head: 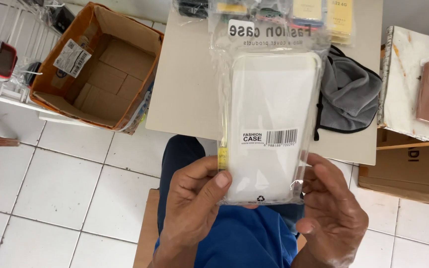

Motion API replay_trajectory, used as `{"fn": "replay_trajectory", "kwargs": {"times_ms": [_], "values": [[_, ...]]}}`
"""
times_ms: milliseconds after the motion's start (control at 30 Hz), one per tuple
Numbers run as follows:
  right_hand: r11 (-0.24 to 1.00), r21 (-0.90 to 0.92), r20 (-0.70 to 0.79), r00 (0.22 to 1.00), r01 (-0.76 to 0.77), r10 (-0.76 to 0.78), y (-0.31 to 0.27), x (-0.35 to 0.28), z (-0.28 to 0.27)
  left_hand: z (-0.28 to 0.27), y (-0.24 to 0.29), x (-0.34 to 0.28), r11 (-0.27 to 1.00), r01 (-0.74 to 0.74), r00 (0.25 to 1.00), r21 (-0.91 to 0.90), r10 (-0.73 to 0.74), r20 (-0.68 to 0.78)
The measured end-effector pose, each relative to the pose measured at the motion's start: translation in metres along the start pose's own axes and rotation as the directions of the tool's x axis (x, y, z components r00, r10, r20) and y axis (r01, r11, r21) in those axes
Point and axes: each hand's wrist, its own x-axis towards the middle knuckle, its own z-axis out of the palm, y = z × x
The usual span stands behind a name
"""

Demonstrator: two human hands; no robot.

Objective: The person picks up several packaged phone cases one at a time and wipes their plastic packaging with a cloth before placing them back on the table.

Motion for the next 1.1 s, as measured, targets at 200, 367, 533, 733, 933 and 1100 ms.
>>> {"fn": "replay_trajectory", "kwargs": {"times_ms": [200,367,533,733,933,1100], "values": [[0.968,-0.246,-0.018,0.999,-0.045,0.042,-0.012,0.003,0.021,-0.002,0.000,0.004,0.997,0.057,0.998,-0.054,-0.056,0.018],[0.751,-0.656,-0.051,0.987,0.080,-0.150,-0.011,0.000,0.025,-0.008,-0.003,0.002,0.985,0.043,0.996,0.166,-0.028,-0.089],[0.703,-0.680,0.158,0.978,0.208,-0.136,-0.016,0.015,0.024,-0.005,-0.004,0.006,0.971,0.060,0.993,0.233,-0.034,-0.114],[0.685,-0.712,0.205,0.979,0.154,-0.008,0.006,0.024,0.018,-0.007,-0.014,0.032,0.944,0.273,0.938,0.186,-0.219,-0.268],[0.667,-0.742,0.096,0.973,-0.072,0.212,0.029,0.026,0.013,-0.026,-0.038,0.048,0.913,0.364,0.902,0.182,-0.298,-0.311],[0.709,-0.701,0.128,0.964,-0.078,0.233,0.068,0.039,0.000,-0.048,-0.070,0.074,0.931,0.316,0.922,0.182,-0.256,-0.290]]}}
